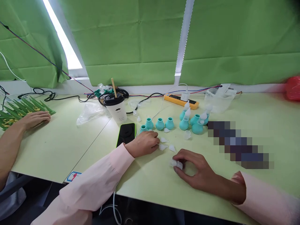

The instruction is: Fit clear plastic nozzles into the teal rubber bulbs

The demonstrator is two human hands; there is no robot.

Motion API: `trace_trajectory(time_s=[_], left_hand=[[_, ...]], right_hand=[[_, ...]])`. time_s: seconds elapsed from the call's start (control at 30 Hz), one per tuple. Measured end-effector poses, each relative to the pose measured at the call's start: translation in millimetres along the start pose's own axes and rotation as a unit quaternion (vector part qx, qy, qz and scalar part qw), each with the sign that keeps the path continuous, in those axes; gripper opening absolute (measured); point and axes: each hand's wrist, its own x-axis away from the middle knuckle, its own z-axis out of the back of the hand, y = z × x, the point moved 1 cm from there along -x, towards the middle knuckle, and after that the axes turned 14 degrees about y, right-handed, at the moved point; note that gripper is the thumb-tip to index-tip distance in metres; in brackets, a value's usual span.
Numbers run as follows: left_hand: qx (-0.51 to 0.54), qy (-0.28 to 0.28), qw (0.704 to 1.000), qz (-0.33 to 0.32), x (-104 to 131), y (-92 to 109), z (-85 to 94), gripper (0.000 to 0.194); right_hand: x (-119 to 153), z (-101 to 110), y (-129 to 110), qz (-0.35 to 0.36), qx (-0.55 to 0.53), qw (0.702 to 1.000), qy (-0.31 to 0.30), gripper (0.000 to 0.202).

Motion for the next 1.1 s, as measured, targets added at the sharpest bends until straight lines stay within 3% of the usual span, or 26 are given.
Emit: trace_trajectory(time_s=[0.1, 0.2, 0.33, 0.47, 0.67, 0.87, 1.1], left_hand=[[0.087, 0.058, 0.994, 0.035, -1.0, 0.6, 2.1, 0.021], [0.283, 0.115, 0.946, 0.109, -1.7, 7.9, 5.5, 0.021], [0.491, 0.079, 0.837, 0.227, -1.3, 22.6, 1.3, 0.021], [0.559, 0.037, 0.774, 0.294, 0.5, 27.2, -9.1, 0.024], [0.600, 0.015, 0.735, 0.314, 1.8, 27.5, -12.3, 0.025], [0.598, 0.013, 0.735, 0.318, 1.8, 30.1, -13.0, 0.027], [0.608, 0.037, 0.699, 0.375, 1.7, 32.9, -16.6, 0.022]], right_hand=[[-0.1, 2.7, 4.6, -0.054, -0.026, 0.998, 0.037, 0.014], [-1.8, 2.4, 10.8, -0.143, -0.085, 0.985, 0.045, 0.016], [-5.5, 0.4, 15.5, -0.287, -0.167, 0.942, 0.039, 0.021], [-8.6, 0.5, 14.0, -0.328, -0.195, 0.923, 0.048, 0.020], [-8.6, 0.0, 13.6, -0.332, -0.207, 0.919, 0.053, 0.020], [-8.5, 0.2, 14.0, -0.332, -0.212, 0.918, 0.041, 0.020], [-9.2, -0.4, 13.6, -0.322, -0.203, 0.924, 0.030, 0.019]])
